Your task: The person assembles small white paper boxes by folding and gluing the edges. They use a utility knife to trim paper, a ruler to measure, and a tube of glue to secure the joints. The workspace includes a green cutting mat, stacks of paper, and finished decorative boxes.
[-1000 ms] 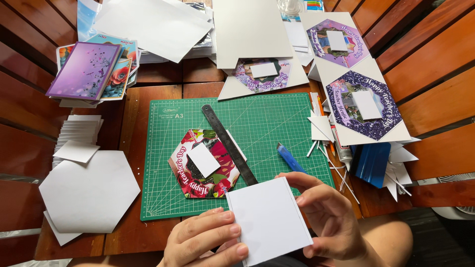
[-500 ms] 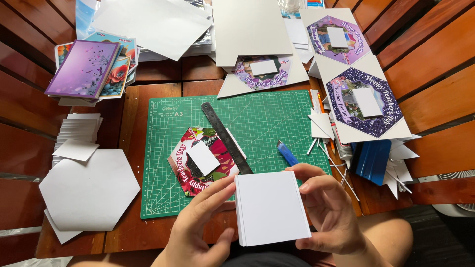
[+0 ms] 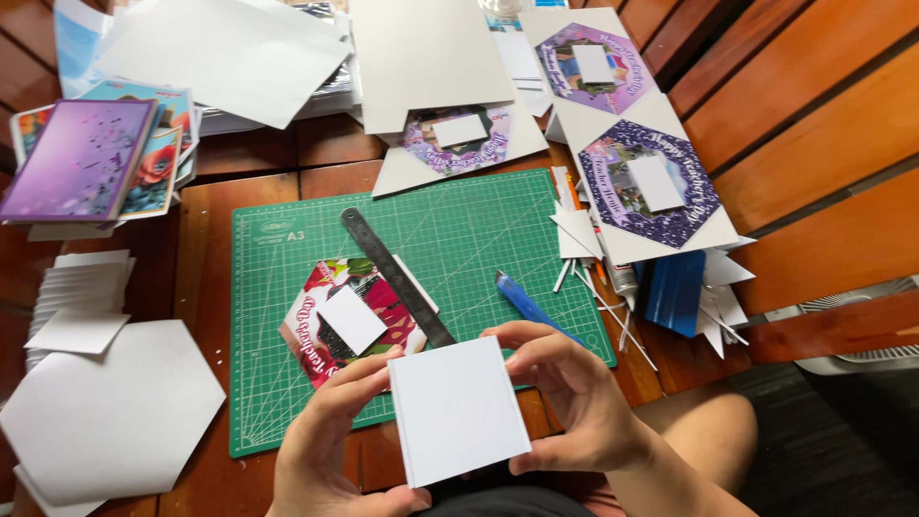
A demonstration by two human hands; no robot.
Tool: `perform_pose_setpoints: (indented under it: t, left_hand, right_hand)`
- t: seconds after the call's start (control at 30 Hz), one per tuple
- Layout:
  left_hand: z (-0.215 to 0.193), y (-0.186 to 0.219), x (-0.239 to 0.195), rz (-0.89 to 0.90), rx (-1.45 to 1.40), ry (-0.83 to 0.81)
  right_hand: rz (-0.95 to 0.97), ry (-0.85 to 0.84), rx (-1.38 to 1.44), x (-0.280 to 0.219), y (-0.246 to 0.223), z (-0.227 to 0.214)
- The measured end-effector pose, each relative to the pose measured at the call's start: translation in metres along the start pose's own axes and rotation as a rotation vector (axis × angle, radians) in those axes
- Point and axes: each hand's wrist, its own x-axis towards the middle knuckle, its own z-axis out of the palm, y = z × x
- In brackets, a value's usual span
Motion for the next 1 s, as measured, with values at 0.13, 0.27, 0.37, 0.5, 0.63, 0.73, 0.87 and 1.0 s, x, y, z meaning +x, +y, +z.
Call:
perform_pose_setpoints:
  t: [0.13,0.27,0.37,0.5,0.63,0.73,0.87,1.0]
  left_hand:
    - [0.003,-0.007,0.0,-0.009,-0.067,0.023]
    - [0.001,-0.017,0.004,0.003,0.013,-0.009]
    - [-0.01,-0.027,0.029,-0.249,0.316,-0.168]
    - [-0.007,-0.07,0.07,-0.194,0.562,-0.312]
    - [-0.001,-0.108,0.1,-0.121,0.595,-0.197]
    - [0.0,-0.131,0.116,-0.152,0.691,-0.181]
    - [-0.007,-0.158,0.125,-0.309,0.866,-0.259]
    - [-0.011,-0.166,0.132,-0.423,0.937,-0.33]
  right_hand:
    - [0.027,-0.061,-0.051,0.005,-0.001,-0.002]
    - [0.02,-0.098,-0.127,0.012,0.001,-0.011]
    - [0.028,-0.136,-0.3,0.024,0.015,-0.038]
    - [0.221,-0.083,-0.373,0.039,0.019,-0.056]
    - [0.331,0.261,-0.852,0.024,0.02,-0.074]
    - [0.402,0.496,-1.22,-0.018,0.049,-0.122]
    - [0.32,0.669,-1.673,-0.065,0.086,-0.18]
    - [0.361,0.681,-1.754,-0.066,0.097,-0.195]
